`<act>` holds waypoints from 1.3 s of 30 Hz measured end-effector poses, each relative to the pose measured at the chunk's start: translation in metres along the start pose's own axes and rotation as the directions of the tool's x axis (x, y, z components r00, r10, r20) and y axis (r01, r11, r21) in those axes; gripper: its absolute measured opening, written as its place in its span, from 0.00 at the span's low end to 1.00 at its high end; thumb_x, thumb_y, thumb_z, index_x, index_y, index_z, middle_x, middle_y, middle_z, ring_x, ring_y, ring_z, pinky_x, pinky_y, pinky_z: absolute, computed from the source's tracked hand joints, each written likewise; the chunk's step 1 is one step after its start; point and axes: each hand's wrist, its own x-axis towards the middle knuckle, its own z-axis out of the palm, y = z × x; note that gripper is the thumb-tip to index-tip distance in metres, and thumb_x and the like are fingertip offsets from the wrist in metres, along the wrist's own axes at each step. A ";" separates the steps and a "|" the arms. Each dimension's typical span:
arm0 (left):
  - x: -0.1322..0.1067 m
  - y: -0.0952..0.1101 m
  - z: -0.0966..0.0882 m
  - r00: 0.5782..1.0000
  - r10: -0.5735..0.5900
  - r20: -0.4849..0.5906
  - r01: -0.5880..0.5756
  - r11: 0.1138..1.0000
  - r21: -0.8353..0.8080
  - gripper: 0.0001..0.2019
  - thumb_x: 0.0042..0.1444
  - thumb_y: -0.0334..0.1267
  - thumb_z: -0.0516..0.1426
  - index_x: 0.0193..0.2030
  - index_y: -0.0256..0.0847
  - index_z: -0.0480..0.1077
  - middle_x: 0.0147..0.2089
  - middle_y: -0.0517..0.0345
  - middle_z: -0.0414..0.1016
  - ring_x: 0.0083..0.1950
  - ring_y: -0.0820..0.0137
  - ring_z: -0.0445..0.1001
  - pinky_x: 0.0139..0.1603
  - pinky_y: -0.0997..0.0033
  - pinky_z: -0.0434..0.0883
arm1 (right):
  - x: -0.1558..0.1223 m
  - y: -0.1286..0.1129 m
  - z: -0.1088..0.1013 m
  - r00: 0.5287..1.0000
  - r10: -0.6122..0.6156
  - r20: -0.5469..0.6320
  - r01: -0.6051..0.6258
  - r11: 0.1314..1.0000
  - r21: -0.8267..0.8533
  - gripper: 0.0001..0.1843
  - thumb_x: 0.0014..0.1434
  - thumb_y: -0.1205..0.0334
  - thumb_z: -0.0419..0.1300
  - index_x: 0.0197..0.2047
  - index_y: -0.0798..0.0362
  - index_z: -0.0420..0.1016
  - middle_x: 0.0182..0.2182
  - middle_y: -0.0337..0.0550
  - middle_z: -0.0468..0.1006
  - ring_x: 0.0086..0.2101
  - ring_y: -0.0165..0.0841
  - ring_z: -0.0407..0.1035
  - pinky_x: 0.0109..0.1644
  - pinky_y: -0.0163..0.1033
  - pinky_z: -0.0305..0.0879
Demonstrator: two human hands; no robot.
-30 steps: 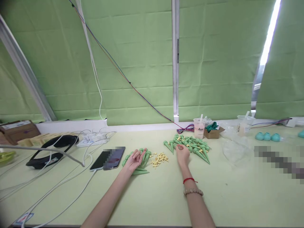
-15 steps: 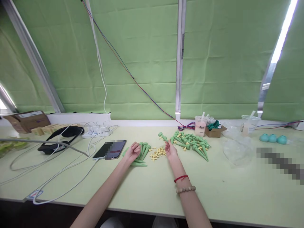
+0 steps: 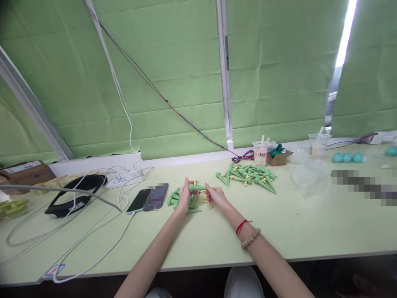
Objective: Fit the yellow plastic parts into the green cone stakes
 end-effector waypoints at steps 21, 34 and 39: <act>-0.017 -0.005 0.017 0.956 -0.034 0.291 -0.036 0.972 0.231 0.31 0.55 0.61 0.37 0.12 0.40 0.55 0.11 0.60 0.55 0.16 0.74 0.59 0.24 0.73 0.60 | -0.002 0.015 0.004 0.920 -0.391 -0.005 0.377 0.890 -0.256 0.28 0.51 0.37 0.47 0.14 0.52 0.52 0.11 0.34 0.52 0.15 0.25 0.50 0.19 0.33 0.47; -0.021 -0.006 0.016 0.963 -0.010 0.269 -0.038 0.984 0.174 0.23 0.52 0.61 0.47 0.35 0.42 0.63 0.14 0.68 0.51 0.13 0.78 0.50 0.14 0.77 0.47 | -0.008 0.007 0.007 0.843 -0.516 -0.153 0.405 0.795 -0.451 0.20 0.49 0.55 0.47 0.12 0.51 0.44 0.11 0.33 0.46 0.15 0.25 0.43 0.21 0.35 0.41; -0.020 -0.010 0.022 0.946 -0.009 0.323 0.010 1.000 -0.002 0.23 0.53 0.60 0.46 0.40 0.41 0.62 0.12 0.70 0.50 0.10 0.78 0.49 0.11 0.78 0.46 | -0.010 0.009 0.005 0.764 -0.633 -0.121 0.420 0.631 -0.652 0.23 0.52 0.54 0.44 0.10 0.51 0.45 0.09 0.36 0.49 0.15 0.26 0.46 0.23 0.36 0.42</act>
